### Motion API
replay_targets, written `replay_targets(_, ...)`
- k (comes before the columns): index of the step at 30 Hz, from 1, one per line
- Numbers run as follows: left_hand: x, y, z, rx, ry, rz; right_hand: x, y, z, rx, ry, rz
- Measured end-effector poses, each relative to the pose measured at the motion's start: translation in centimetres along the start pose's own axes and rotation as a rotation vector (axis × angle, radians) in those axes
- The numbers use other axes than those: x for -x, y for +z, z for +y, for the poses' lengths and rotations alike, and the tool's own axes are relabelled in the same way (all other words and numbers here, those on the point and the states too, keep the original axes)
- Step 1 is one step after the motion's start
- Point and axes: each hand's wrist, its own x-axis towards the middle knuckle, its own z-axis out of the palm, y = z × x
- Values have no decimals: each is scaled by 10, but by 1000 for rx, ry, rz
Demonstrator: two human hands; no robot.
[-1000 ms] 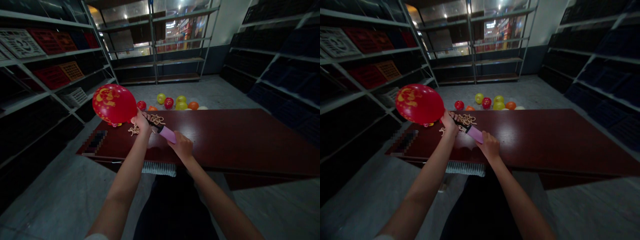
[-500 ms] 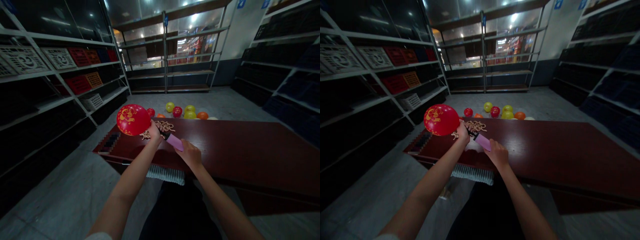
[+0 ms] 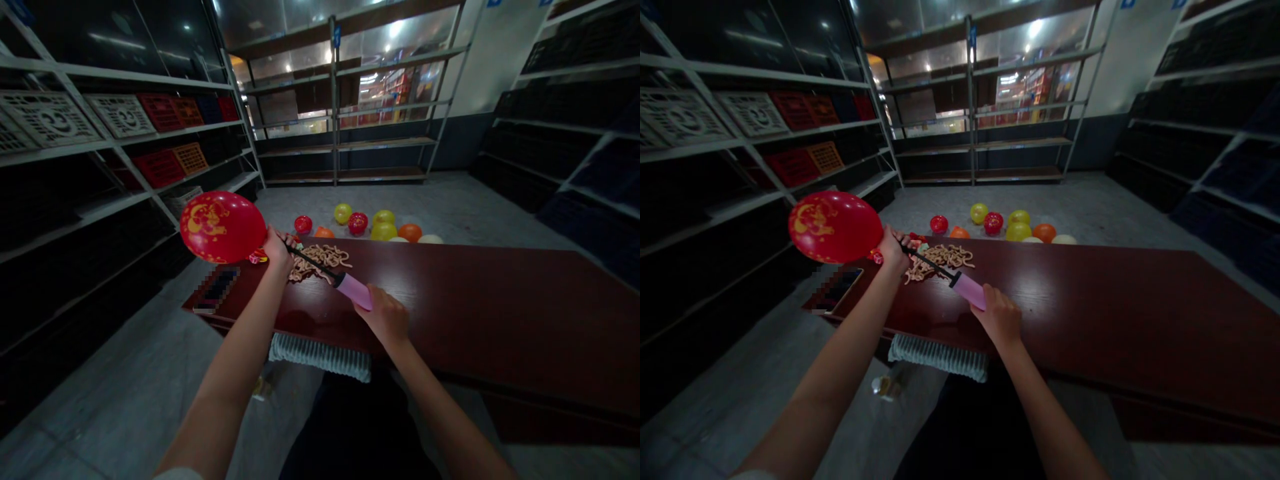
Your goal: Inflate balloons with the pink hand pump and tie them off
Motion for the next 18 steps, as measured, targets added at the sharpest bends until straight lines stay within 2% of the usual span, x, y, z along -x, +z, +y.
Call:
replay_targets(4,17,8,-38,-13,-51,-15,-1,0,2,-3,23,-30)
replay_targets(8,47,12,-75,-24,-135,-23,-2,1,3,18,43,-19)
replay_targets(11,66,10,-94,-6,-185,-78,-1,-3,3,38,65,-10)
replay_targets(14,74,5,-101,17,-179,-93,1,-8,2,44,62,-9)
replay_targets(18,66,-3,-91,-1,-176,-2,2,-5,-1,73,-9,-23)
